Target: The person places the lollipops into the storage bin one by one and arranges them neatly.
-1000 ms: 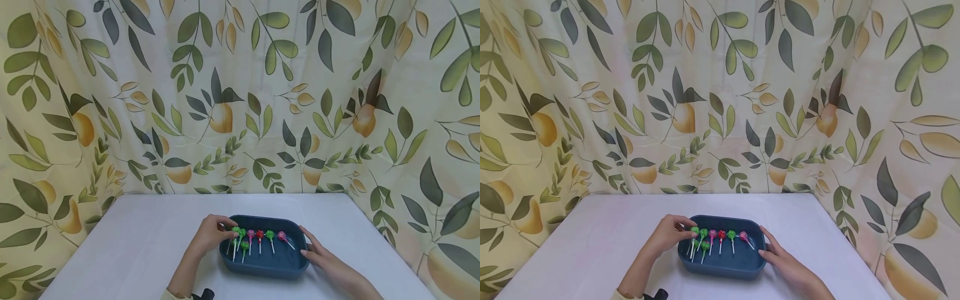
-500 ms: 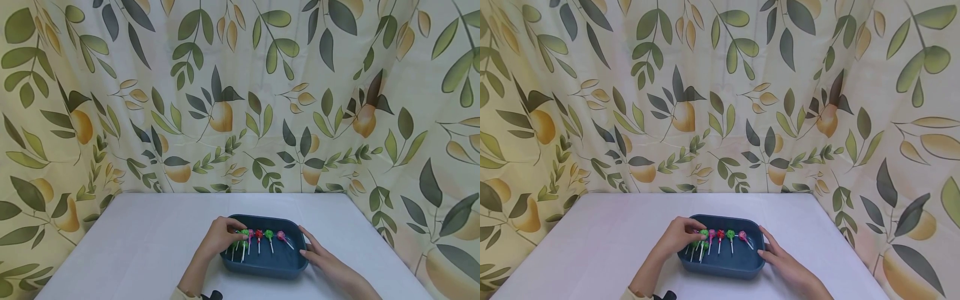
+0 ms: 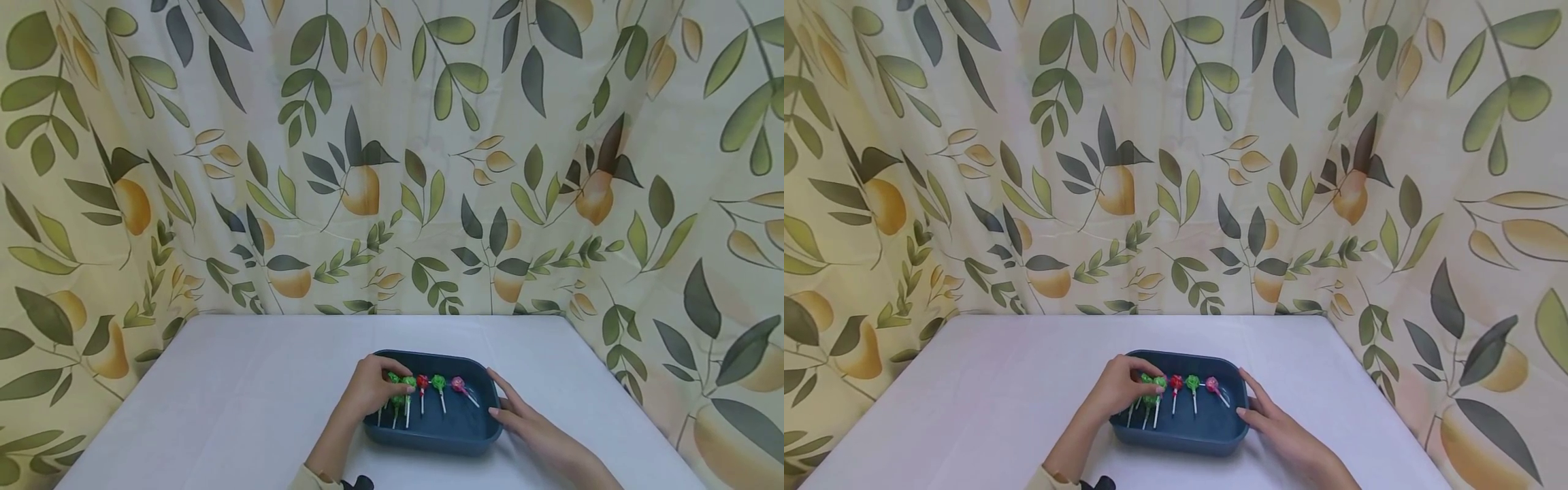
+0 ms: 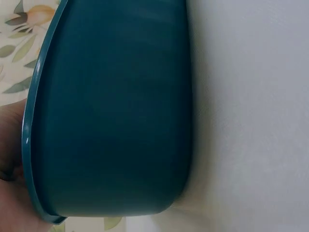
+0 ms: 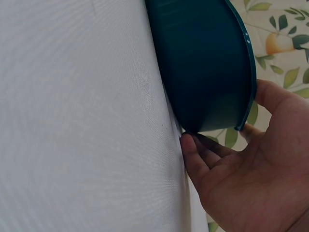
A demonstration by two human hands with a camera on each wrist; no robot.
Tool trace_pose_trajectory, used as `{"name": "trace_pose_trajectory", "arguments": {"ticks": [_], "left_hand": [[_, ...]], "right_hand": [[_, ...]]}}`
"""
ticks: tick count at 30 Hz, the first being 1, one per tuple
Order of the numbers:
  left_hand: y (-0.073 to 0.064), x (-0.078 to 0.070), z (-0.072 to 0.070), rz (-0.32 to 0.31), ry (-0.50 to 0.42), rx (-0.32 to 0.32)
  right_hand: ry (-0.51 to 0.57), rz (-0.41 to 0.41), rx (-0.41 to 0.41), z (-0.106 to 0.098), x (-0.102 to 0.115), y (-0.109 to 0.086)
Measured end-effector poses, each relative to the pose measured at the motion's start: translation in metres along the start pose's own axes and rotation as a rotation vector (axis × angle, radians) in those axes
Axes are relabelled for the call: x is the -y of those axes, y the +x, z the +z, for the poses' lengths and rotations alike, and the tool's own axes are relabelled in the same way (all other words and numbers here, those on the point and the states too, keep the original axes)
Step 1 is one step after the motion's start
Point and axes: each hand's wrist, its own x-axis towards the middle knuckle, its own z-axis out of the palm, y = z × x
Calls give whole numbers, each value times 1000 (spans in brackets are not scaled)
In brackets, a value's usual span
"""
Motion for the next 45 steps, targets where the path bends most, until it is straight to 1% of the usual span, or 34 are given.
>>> {"name": "trace_pose_trajectory", "arguments": {"ticks": [3, 9, 12, 17, 22, 29, 31, 33, 36, 39, 45], "left_hand": [[1, 1, 3, 11, 1, 10], [0, 2, 7, 45, 56, 18], [1, 1, 9, 55, 67, 22], [5, 2, 13, 38, 64, 23], [6, 4, 15, 32, 68, 2], [1, 4, 21, 35, 159, -26], [2, 5, 22, 38, 162, -25], [3, 5, 23, 42, 145, -16], [4, 6, 26, 33, 120, -2], [4, 5, 27, -2, 106, 5], [5, 3, 27, -49, 118, 7]], "right_hand": [[2, -3, 0, 1, 1, 1], [5, 2, -10, 3, 1, 3], [2, 0, -13, 4, 1, 4], [-1, -9, -12, 4, 2, 4], [-1, -21, -3, 5, 3, 4], [-2, -19, 0, 2, 2, 5], [-11, -24, 3, 0, 1, 4], [-16, -29, 5, -1, 1, 4], [-19, -36, 10, -3, -1, 2], [-10, -38, 17, -2, -3, 1], [2, -25, 7, 0, -3, 3]]}}
